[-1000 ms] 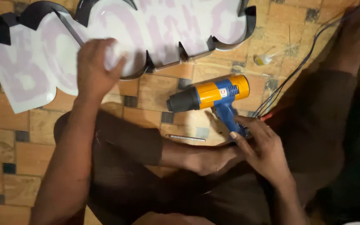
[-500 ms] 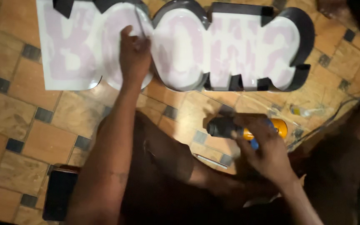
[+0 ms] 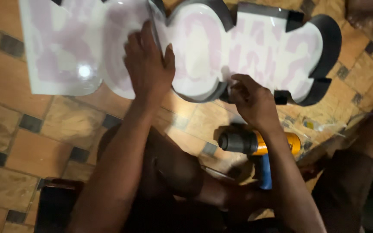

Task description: The person applies a white vinyl decal to the face of large black 3D sign letters. They use a heat gun to warm the vinyl, then smooth and press it into place with their hands and a small tool. The person also uses a soldering iron to seal the edges of the vinyl to the letter contours.

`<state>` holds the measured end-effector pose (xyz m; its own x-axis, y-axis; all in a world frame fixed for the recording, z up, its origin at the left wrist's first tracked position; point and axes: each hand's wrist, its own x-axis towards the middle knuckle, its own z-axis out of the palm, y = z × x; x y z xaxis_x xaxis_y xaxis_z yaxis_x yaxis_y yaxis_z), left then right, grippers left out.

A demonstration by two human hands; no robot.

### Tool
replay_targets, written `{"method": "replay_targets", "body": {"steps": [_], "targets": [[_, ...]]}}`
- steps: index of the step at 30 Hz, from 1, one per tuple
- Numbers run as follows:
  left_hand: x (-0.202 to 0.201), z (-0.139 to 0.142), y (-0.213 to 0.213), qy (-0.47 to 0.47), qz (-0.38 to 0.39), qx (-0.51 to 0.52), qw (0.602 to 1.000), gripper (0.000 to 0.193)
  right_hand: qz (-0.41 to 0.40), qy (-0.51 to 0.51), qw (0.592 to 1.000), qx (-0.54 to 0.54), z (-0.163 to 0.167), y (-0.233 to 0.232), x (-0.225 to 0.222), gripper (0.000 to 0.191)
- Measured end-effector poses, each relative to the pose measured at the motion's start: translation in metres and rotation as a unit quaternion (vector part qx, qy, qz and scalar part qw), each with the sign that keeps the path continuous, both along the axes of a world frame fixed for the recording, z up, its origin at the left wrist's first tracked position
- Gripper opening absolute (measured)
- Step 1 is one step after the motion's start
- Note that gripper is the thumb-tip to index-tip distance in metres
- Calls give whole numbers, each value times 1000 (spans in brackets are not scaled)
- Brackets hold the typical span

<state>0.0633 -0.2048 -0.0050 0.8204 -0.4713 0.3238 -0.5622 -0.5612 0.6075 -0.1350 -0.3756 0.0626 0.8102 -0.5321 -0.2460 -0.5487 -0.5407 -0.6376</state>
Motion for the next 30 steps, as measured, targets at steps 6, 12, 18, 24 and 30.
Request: {"method": "replay_targets", "body": {"steps": [6,12,18,24,30], "targets": [[-25,25,-7,2,-233,-12,972,12,-30,-45,995,-78,29,-11,-55,22],[-50,32,-27,42,-325,-18,945,22,95,39,980,-172,50,-49,-134,16],[-60,39,-51,248,-275,100,924,25,44,151,979,-130,58,-60,-224,20],[-56,35,-69,343,-294,188,872,37,142,276,948,-66,35,-65,-273,40],[-61,22,-75,368,-266,231,861,42,79,198,976,-34,47,-42,-249,38]]}}
